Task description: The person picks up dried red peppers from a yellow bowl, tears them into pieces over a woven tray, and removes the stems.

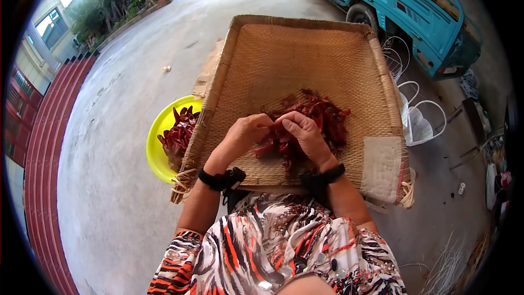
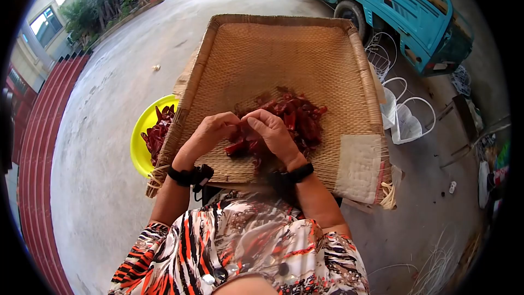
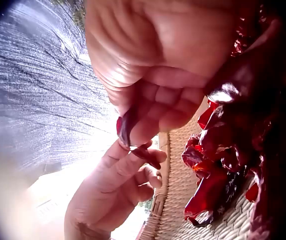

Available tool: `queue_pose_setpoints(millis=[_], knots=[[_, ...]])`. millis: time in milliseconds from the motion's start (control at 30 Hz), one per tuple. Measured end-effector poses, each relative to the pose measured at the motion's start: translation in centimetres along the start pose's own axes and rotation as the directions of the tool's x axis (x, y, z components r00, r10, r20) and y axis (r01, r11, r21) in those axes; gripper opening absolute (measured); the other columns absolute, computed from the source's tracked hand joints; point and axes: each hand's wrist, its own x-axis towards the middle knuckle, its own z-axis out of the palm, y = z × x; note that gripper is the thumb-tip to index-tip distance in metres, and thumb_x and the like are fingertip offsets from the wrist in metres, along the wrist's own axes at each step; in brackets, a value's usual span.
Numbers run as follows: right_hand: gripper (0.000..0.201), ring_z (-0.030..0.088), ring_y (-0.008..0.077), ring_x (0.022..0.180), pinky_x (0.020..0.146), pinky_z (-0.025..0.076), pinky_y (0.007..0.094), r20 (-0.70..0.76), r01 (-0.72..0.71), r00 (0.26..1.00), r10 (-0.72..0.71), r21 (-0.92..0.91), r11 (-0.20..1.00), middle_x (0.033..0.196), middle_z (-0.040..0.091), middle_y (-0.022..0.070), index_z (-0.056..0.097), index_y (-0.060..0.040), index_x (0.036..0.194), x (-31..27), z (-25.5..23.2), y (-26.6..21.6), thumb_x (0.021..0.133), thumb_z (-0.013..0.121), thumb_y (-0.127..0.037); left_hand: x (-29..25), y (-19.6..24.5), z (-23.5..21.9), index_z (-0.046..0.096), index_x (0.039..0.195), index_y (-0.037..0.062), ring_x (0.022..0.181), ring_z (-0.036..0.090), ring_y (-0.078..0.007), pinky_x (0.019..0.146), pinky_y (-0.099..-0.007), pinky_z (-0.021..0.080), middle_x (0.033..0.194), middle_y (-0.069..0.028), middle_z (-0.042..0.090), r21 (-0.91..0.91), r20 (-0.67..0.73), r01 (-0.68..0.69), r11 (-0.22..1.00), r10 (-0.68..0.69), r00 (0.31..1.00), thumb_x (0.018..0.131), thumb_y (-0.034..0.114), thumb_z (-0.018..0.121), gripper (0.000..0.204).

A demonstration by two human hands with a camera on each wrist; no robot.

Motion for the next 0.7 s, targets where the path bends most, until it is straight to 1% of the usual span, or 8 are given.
queue_pose_setpoints(millis=[67, 133, 233, 333, 433, 533, 567, 700], knots=[[0.020, 0.057, 0.0057, 0.083, 0.075, 0.048, 0.0213, -0.007, -0.036, 0.999, 0.036, 0.047, 0.998, 0.094, 0.064, -0.0010, 0.065, -0.0036, 0.107, 0.0, 0.1, -0.1, 0.098, 0.060, -0.020, -0.2, 0.3, -0.2, 0.064, 0.099, 0.0019, 0.074, 0.063, -0.0157, 0.066, -0.0303, 0.050, 0.080, -0.0093, 0.064, -0.047, 0.046, 0.098, 0.994, -0.096, 0.994, 0.088, 0.006, 0.060, 0.013], [0.019, 0.058, 0.0068, 0.085, 0.077, 0.048, 0.0214, -0.064, -0.082, 0.994, 0.085, 0.045, 0.996, 0.096, 0.064, 0.0003, 0.065, -0.0047, 0.107, -0.1, 0.1, -0.1, 0.097, 0.062, -0.021, -0.5, 1.4, -1.5, 0.065, 0.099, 0.0041, 0.079, 0.066, -0.0213, 0.069, -0.0336, 0.051, 0.084, -0.0118, 0.066, 0.275, -0.068, 0.149, 0.950, -0.135, 0.988, 0.088, 0.008, 0.060, 0.013], [0.018, 0.061, 0.0148, 0.095, 0.086, 0.048, 0.0277, -0.075, -0.021, 0.997, -0.001, -0.291, 0.956, 0.097, 0.066, 0.0034, 0.067, -0.0076, 0.103, -0.3, 0.7, -0.9, 0.090, 0.069, -0.019, -1.6, 0.5, -4.5, 0.063, 0.098, 0.0065, 0.092, 0.065, -0.0358, 0.077, -0.0432, 0.051, 0.092, -0.0156, 0.068, 0.538, -0.298, 0.249, 0.805, -0.094, 0.950, 0.088, 0.015, 0.058, 0.014], [0.021, 0.057, 0.0230, 0.109, 0.096, 0.044, 0.0369, 0.330, 0.464, 0.883, -0.335, -0.722, 0.513, 0.102, 0.066, 0.0052, 0.069, -0.0103, 0.097, -0.2, 0.8, -0.5, 0.079, 0.075, -0.017, -3.4, -2.0, -8.8, 0.065, 0.099, 0.0076, 0.091, 0.067, -0.0359, 0.079, -0.0479, 0.051, 0.094, -0.0181, 0.069, 0.612, -0.539, 0.538, 0.580, -0.192, 0.820, 0.090, 0.017, 0.051, 0.019], [0.024, 0.049, 0.0287, 0.121, 0.104, 0.038, 0.0429, 0.402, 0.466, 0.885, -0.237, -0.774, 0.428, 0.114, 0.064, 0.0038, 0.071, -0.0116, 0.095, -0.5, 1.3, 0.1, 0.073, 0.077, -0.016, -4.7, -3.6, -10.5, 0.063, 0.098, 0.0052, 0.097, 0.065, -0.0334, 0.082, -0.0466, 0.050, 0.101, -0.0191, 0.067, 0.537, -0.628, 0.695, 0.478, -0.322, 0.708, 0.089, 0.018, 0.052, 0.020], [0.023, 0.049, 0.0290, 0.122, 0.104, 0.039, 0.0424, 0.447, 0.498, 0.867, -0.222, -0.804, 0.325, 0.117, 0.063, 0.0032, 0.071, -0.0120, 0.094, -0.4, 1.0, 1.1, 0.073, 0.078, -0.016, -4.6, -3.5, -9.5, 0.065, 0.097, 0.0049, 0.091, 0.064, -0.0353, 0.081, -0.0443, 0.048, 0.097, -0.0164, 0.067, 0.556, -0.635, 0.669, 0.494, -0.267, 0.725, 0.084, 0.021, 0.057, 0.022], [0.022, 0.049, 0.0292, 0.122, 0.104, 0.039, 0.0423, 0.460, 0.507, 0.861, -0.217, -0.810, 0.294, 0.117, 0.063, 0.0033, 0.071, -0.0119, 0.094, -0.4, 0.9, 1.2, 0.073, 0.078, -0.015, -4.3, -3.3, -9.1, 0.065, 0.098, 0.0048, 0.090, 0.065, -0.0343, 0.080, -0.0431, 0.049, 0.098, -0.0166, 0.067, 0.545, -0.564, 0.582, 0.603, -0.250, 0.787, 0.085, 0.021, 0.059, 0.022], [0.015, 0.055, 0.0274, 0.112, 0.099, 0.041, 0.0401, 0.264, 0.415, 0.904, -0.337, -0.733, 0.539, 0.106, 0.067, 0.0048, 0.071, -0.0095, 0.089, -0.1, 1.1, 0.9, 0.076, 0.075, -0.014, -2.2, -0.5, -5.8, 0.066, 0.104, 0.0032, 0.083, 0.067, -0.0261, 0.073, -0.0346, 0.052, 0.095, -0.0154, 0.068, 0.334, -0.243, 0.326, 0.885, -0.253, 0.936, 0.088, 0.024, 0.065, 0.026]])
